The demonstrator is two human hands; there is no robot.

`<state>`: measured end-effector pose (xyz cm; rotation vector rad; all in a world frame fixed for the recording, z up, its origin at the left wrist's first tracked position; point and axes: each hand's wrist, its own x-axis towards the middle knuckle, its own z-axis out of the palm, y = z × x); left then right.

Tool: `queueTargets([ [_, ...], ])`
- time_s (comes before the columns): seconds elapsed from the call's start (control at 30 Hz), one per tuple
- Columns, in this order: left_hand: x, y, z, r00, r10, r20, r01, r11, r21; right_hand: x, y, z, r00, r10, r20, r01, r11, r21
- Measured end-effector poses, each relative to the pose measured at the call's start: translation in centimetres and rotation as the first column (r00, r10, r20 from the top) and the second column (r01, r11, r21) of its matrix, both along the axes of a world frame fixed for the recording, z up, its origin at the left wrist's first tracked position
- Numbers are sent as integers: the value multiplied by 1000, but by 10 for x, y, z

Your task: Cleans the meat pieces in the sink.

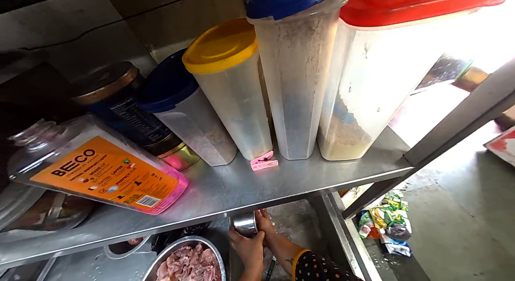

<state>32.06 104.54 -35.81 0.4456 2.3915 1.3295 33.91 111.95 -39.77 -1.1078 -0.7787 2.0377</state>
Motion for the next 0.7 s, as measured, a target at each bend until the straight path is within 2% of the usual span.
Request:
queueTargets([
  [0.1,-3,-2,10,996,-33,-89,24,994,-106,-9,-4,-25,997,-22,-68,25,999,43],
  [0.23,1,-2,18,982,-91,-163,55,975,-213,-4,-9,-18,993,-54,-105,47,997,-69],
  [0.3,2,-4,15,980,-111,-166,73,973,-219,0,-13,-18,982,-99,-162,83,991,-105],
  [0.37,-1,-6,7,989,-102,-110,86,986,-140,6,-11,-15,977,-117,-178,97,989,-115],
  [0.43,-4,-6,-1,996,-71,61,70,997,26,17,-4,-3,988,-114,-107,103,989,-104],
  [0.5,-4,-2,-6,946,-46,322,-8,986,166,33,9,4,999,-43,33,44,998,-37],
  [0.6,-2,8,-21,754,-63,653,-132,960,245,59,42,-17,975,91,202,-101,994,40],
  [0.7,8,22,-30,537,-146,831,-169,946,276,86,72,-2,934,122,336,-155,985,73],
])
